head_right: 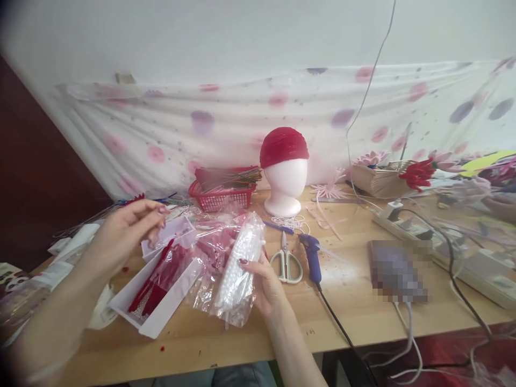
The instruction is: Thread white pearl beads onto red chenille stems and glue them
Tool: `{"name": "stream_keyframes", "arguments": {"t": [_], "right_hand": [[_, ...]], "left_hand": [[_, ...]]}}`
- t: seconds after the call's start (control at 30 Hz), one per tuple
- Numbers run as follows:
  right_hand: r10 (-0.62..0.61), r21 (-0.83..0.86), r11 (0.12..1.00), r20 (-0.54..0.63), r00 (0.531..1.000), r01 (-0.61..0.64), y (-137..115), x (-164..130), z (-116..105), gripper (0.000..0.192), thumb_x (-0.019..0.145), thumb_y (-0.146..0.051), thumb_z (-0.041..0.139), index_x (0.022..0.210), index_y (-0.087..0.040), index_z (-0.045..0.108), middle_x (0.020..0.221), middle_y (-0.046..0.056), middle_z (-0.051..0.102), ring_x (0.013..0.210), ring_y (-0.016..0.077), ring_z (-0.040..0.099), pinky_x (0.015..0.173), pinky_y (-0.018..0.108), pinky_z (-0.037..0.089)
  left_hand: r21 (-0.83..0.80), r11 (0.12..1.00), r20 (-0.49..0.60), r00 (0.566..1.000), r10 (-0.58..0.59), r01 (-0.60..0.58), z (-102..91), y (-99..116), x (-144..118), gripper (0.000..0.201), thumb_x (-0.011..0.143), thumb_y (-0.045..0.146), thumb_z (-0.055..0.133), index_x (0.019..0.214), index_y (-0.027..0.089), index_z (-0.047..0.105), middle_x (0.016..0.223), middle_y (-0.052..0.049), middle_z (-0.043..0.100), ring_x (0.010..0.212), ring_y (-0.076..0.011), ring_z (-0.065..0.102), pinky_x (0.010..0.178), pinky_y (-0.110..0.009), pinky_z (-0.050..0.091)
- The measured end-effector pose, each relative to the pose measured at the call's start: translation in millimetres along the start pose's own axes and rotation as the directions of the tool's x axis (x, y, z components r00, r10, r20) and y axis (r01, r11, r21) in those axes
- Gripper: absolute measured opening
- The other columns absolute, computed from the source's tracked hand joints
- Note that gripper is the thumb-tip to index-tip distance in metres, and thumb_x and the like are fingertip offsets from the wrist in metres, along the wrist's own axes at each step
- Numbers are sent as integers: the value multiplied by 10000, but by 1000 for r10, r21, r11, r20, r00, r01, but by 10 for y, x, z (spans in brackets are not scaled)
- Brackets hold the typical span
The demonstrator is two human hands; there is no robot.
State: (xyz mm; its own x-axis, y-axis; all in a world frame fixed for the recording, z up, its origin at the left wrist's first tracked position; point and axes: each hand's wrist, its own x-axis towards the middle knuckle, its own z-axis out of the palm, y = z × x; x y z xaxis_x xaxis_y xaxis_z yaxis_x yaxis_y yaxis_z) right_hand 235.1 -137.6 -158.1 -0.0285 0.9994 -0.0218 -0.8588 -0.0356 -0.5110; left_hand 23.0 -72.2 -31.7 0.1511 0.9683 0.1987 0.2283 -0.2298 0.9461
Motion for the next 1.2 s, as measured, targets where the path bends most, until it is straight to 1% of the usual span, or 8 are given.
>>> {"name": "stream_keyframes", "arguments": {"t": [0.13,0.2,0.3,0.5,0.63,0.8,0.97,1.2], "right_hand": [[-2,-62,998,-4,1000,2,26,17,48,694,610,-56,763,1265,-228,612,1092,39,757,1023,281,688,979,444,507],[15,-58,998,-18,1000,-16,22,23,67,647,591,-57,746,1212,-213,656,1059,43,767,992,288,697,960,440,516],[56,58,997,14,998,-57,9,36,77,637,542,-47,698,1154,-222,697,1129,34,752,1062,305,673,991,456,501],[95,260,959,70,993,-111,32,89,45,438,731,-334,770,1143,-196,711,1251,44,702,1157,288,631,1020,452,500],[187,325,927,39,982,-190,84,135,-11,655,707,-569,812,1193,-149,677,1217,72,719,1086,248,675,951,404,550],[243,372,905,-49,969,-208,110,189,-15,592,848,-656,624,1121,-136,703,1046,94,778,886,227,738,873,400,574],[233,328,920,-12,972,-216,79,208,26,659,810,-683,643,1136,-113,702,1060,100,769,957,235,715,937,365,527],[-19,30,999,-117,993,23,156,225,-8,455,700,-391,855,1085,-190,721,1075,55,767,990,234,692,896,326,510]], "left_hand": [[598,773,349,937,-12,-213,281,34,-210,288,838,367,559,1060,213,658,1037,-100,698,992,-305,655,844,-415,500],[687,686,347,938,-16,-242,413,-50,-166,424,886,368,481,1247,162,568,1228,-173,629,1171,-348,579,956,-467,450],[719,667,254,967,13,-198,486,-198,37,529,892,384,482,1340,102,465,1216,-201,596,1146,-345,578,949,-470,451],[677,686,234,961,145,-268,403,-214,317,180,898,274,420,835,201,572,968,-74,590,923,-252,599,861,-408,444],[609,736,292,946,138,-295,431,-36,384,149,899,227,406,776,224,489,798,-19,613,782,-213,599,752,-361,450],[286,940,361,930,74,-186,456,274,485,142,934,282,426,800,240,447,714,37,653,627,-170,677,630,-314,544],[160,987,440,896,-54,-19,317,527,624,176,930,368,488,832,230,439,865,0,726,696,-195,744,624,-331,606],[78,995,410,907,-95,69,154,601,814,200,829,388,609,824,222,498,808,-53,739,640,-238,745,557,-323,606]]}}
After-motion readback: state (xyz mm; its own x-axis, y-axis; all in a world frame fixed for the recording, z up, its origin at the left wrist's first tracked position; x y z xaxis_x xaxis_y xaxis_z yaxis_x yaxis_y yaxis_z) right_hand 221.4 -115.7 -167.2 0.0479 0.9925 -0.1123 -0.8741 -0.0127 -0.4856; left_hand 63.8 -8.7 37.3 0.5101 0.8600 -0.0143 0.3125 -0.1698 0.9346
